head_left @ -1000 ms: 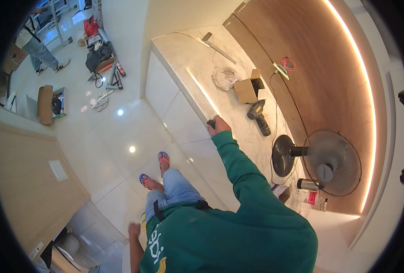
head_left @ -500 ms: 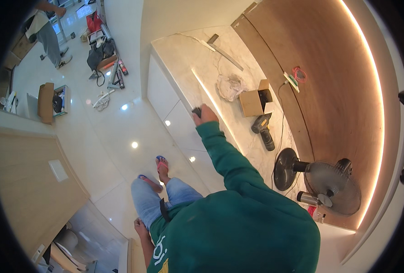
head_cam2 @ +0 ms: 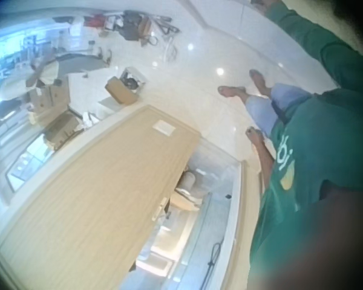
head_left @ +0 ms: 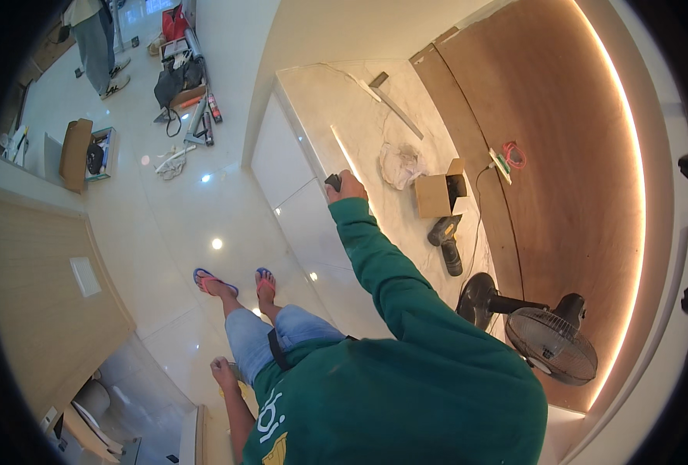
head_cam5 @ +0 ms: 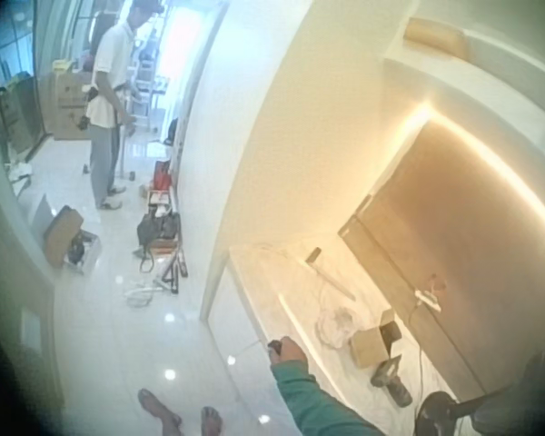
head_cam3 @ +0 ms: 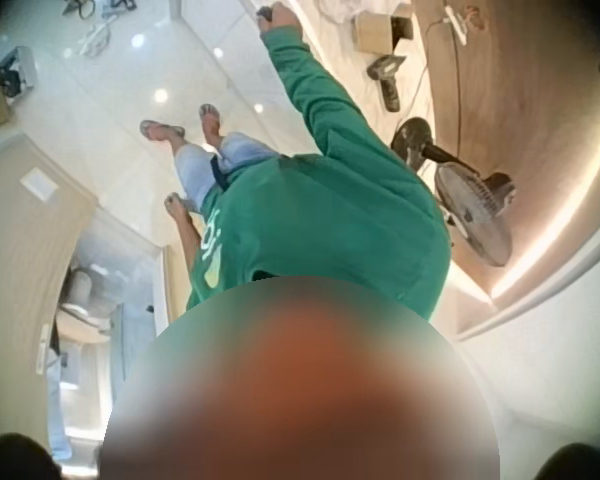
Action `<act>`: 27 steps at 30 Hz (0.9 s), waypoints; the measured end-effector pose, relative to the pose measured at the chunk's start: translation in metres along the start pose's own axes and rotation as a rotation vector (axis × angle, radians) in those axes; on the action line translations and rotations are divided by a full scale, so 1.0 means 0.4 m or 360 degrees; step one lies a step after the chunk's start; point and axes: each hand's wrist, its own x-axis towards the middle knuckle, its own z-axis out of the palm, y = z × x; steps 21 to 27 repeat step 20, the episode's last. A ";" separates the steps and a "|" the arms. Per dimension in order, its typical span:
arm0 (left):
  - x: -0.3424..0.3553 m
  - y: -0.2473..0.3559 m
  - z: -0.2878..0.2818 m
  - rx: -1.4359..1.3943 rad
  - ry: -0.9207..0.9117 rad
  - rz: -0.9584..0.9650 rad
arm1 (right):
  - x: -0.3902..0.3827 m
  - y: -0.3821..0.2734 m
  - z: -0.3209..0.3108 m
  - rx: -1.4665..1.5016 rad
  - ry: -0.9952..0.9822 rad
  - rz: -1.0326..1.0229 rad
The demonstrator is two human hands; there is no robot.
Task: The person uses a cordless drill to fasten a wooden panel to a wall, then sits on the floor to handle a sanding block and a phone. The person then stands and sands the edge of a marble countertop with the sanding block.
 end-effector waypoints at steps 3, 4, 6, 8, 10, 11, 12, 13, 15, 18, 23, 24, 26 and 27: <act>0.024 0.024 -0.005 -0.0172 0.0064 -0.0086 | -0.085 0.049 -0.041 0.0094 -0.0034 0.0050; 0.017 0.020 0.000 -0.0169 0.0070 -0.0035 | -0.153 0.076 -0.069 0.0098 -0.0052 0.0058; 0.002 0.009 0.008 -0.0166 0.0103 -0.0140 | -0.290 0.114 -0.135 0.0061 -0.0098 0.0112; -0.030 0.002 0.020 -0.0200 0.0039 -0.0190 | -0.318 0.121 -0.156 0.0019 -0.0164 0.0191; -0.052 0.009 0.021 -0.0167 -0.0035 -0.0297 | -0.302 0.105 -0.154 -0.0011 -0.0211 0.0277; -0.054 0.013 0.020 -0.0120 -0.0083 -0.0321 | -0.253 0.089 -0.131 -0.0021 -0.0166 0.0179; -0.060 0.010 0.014 -0.0094 -0.0134 -0.0353 | -0.192 0.068 -0.101 0.0017 -0.0137 0.0157; -0.054 0.006 0.013 -0.0048 -0.0094 -0.0277 | -0.134 0.047 -0.073 0.0016 -0.0110 0.0157; -0.018 -0.001 0.015 0.0041 -0.0039 -0.0240 | -0.089 0.024 -0.056 0.0032 -0.0094 0.0129; 0.010 -0.040 0.020 -0.0065 0.0072 -0.0128 | -0.134 0.047 -0.087 0.0059 -0.0236 0.0230; 0.029 -0.086 0.028 0.0060 0.0075 -0.0041 | -0.192 0.080 -0.108 0.0062 -0.0307 0.0258; 0.029 -0.086 0.028 0.0060 0.0075 -0.0041 | -0.192 0.080 -0.108 0.0062 -0.0307 0.0258; 0.029 -0.086 0.028 0.0060 0.0075 -0.0041 | -0.192 0.080 -0.108 0.0062 -0.0307 0.0258; 0.029 -0.086 0.028 0.0060 0.0075 -0.0041 | -0.192 0.080 -0.108 0.0062 -0.0307 0.0258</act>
